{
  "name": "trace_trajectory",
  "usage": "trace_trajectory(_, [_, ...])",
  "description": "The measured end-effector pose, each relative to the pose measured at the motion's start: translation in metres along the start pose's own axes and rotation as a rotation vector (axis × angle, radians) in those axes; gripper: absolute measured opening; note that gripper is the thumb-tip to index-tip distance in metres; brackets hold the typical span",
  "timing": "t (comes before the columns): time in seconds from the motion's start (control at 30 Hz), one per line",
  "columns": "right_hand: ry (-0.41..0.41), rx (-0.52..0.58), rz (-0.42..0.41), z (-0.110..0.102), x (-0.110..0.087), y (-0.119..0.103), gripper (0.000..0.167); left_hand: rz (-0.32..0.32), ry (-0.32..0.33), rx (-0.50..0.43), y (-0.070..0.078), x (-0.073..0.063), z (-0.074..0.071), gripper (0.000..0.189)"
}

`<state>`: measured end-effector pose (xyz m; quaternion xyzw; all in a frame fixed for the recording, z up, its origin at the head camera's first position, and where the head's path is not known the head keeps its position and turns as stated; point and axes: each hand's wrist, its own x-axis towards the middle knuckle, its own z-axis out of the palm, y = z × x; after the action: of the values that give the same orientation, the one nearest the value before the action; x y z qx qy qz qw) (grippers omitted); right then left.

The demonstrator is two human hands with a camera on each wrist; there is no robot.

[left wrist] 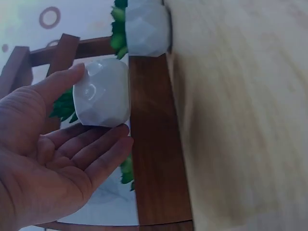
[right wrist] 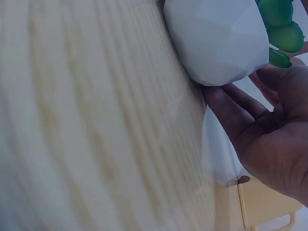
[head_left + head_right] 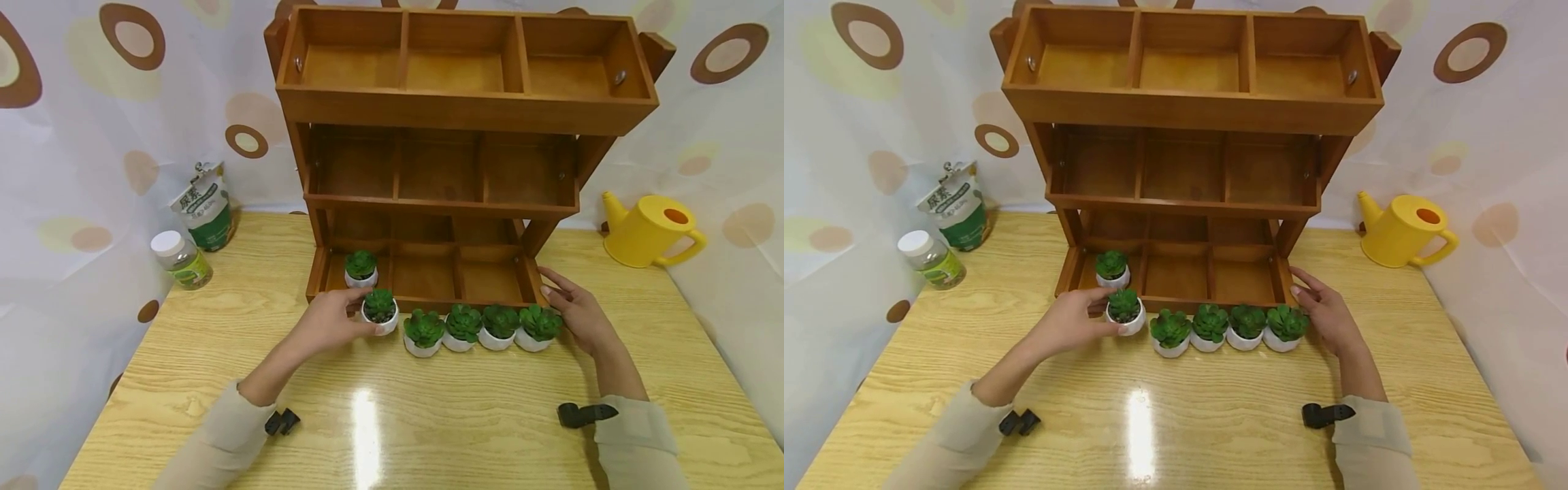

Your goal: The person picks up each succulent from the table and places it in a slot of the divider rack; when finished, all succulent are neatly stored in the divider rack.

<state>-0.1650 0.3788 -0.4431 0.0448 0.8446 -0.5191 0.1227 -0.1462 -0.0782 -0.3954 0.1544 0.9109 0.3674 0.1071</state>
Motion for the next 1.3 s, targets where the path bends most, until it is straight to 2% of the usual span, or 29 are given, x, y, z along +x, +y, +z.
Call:
trace_trajectory(0.2, [-0.001,-0.006,0.01,0.0,-0.002,-0.002,0.059,0.046,0.022,0.014,0.007,0.005,-0.012,0.076])
trace_trajectory(0.4, [0.003,-0.001,0.007,0.001,-0.002,-0.002,0.059,0.06,0.042,0.026,0.015,0.018,-0.015,0.074])
trace_trajectory(0.93, [0.021,-0.024,-0.017,0.0,-0.004,-0.003,0.061,0.126,0.043,0.032,0.03,0.059,0.002,0.073])
trace_trajectory(1.1, [0.026,-0.021,-0.014,0.001,-0.002,-0.002,0.061,0.122,0.024,-0.017,0.03,0.066,0.008,0.072])
trace_trajectory(1.3, [0.022,-0.005,-0.004,0.002,-0.003,-0.001,0.06,0.094,0.022,0.021,0.031,0.076,0.017,0.073])
